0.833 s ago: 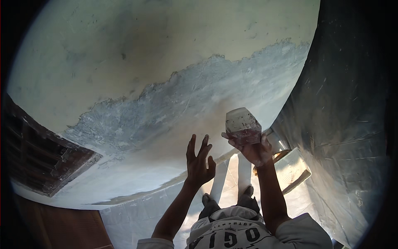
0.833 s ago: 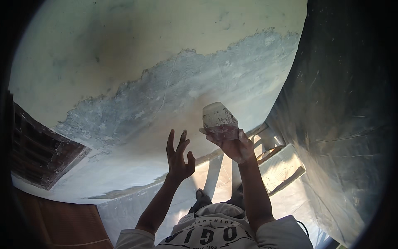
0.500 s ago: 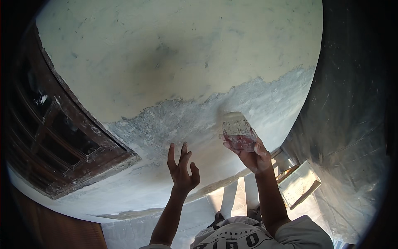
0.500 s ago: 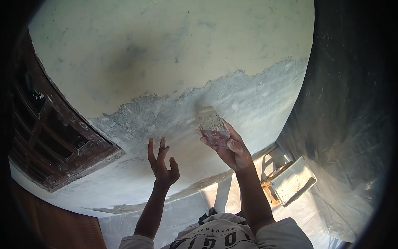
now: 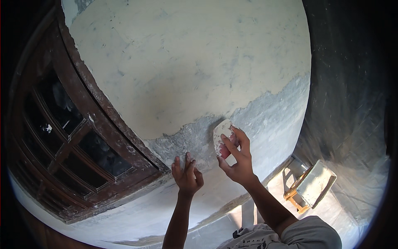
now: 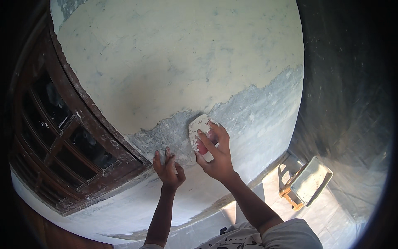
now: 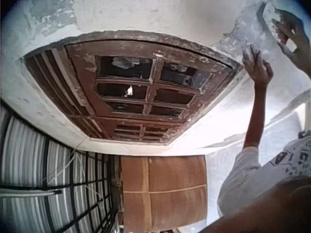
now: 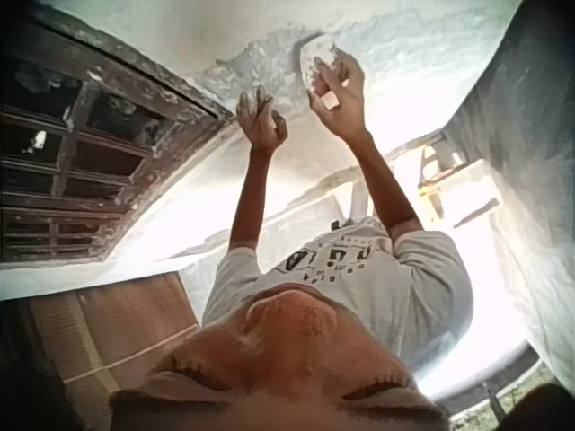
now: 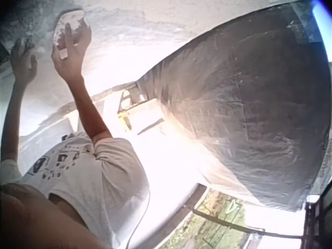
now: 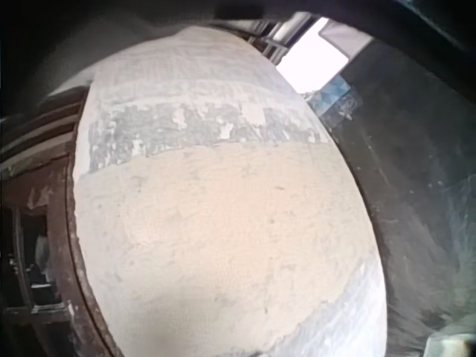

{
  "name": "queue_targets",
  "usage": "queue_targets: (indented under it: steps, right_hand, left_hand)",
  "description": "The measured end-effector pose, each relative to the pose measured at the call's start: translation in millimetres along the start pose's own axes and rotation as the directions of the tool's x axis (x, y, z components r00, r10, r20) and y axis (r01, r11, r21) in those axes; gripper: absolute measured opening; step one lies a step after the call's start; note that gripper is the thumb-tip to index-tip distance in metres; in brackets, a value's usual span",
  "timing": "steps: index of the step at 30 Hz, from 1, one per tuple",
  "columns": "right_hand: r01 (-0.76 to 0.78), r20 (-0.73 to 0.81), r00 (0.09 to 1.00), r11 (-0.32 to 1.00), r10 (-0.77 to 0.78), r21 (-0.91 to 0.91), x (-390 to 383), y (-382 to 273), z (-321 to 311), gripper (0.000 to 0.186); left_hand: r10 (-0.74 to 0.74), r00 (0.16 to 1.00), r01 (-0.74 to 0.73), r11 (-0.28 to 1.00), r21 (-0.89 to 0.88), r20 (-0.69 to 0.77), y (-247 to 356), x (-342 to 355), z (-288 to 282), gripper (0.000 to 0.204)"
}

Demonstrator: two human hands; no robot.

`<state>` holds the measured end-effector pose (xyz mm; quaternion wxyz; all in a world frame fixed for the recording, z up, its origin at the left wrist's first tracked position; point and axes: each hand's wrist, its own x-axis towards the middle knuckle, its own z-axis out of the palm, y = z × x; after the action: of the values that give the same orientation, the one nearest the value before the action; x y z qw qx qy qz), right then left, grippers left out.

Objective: The person applies plaster compound to a wall near a window frame with a putty applicator, smoothing the compound to fill and repair the wall surface.

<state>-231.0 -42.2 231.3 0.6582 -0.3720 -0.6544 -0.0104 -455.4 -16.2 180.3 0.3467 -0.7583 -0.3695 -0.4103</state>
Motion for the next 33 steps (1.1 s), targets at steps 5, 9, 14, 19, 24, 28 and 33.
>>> queue_targets:
  steps: [5, 9, 14, 19, 24, 28, 33]
  right_hand:
    - [0.094, -0.021, 0.995, 0.992, -0.096, -0.088, 6.6, 1.5, 18.6, 0.065]
    - [0.116, -0.007, 0.993, 0.988, -0.118, -0.103, 13.3, -0.5, 29.7, 0.067]
    - [0.141, -0.032, 0.989, 0.985, -0.145, -0.103, 14.5, 1.0, 37.6, 0.066]
    - [0.129, -0.042, 0.99, 0.981, -0.136, -0.145, 16.9, -2.3, 44.0, 0.064]
    - [0.095, -0.05, 0.993, 0.98, -0.105, -0.176, 3.4, 3.6, 49.0, 0.063]
    - [0.114, -0.083, 0.989, 0.985, -0.125, -0.131, 5.0, -0.7, 49.1, 0.064]
    - [0.08, -0.086, 0.992, 0.981, -0.096, -0.177, 16.4, -10.3, 51.5, 0.061]
  left_hand:
    - [0.001, 0.998, 0.004, 0.997, 0.083, -0.057, 1.8, -1.2, 9.1, 0.028]
    - [-0.011, 0.996, 0.019, 0.995, 0.096, -0.083, 2.0, -2.2, 10.9, 0.027]
    - [0.019, 0.998, -0.014, 0.996, 0.085, -0.063, 0.8, -5.0, 10.3, 0.029]
    - [0.023, 0.997, -0.018, 0.997, 0.075, -0.068, 1.4, -5.3, 12.0, 0.028]
    - [0.026, 0.997, -0.02, 0.997, 0.072, -0.075, 0.6, -4.9, 11.1, 0.028]
    - [0.023, 0.997, -0.018, 0.997, 0.08, -0.073, -0.7, -5.5, 11.6, 0.028]
    - [0.031, 0.996, -0.027, 0.998, 0.061, -0.08, 0.4, -5.2, 11.4, 0.027]
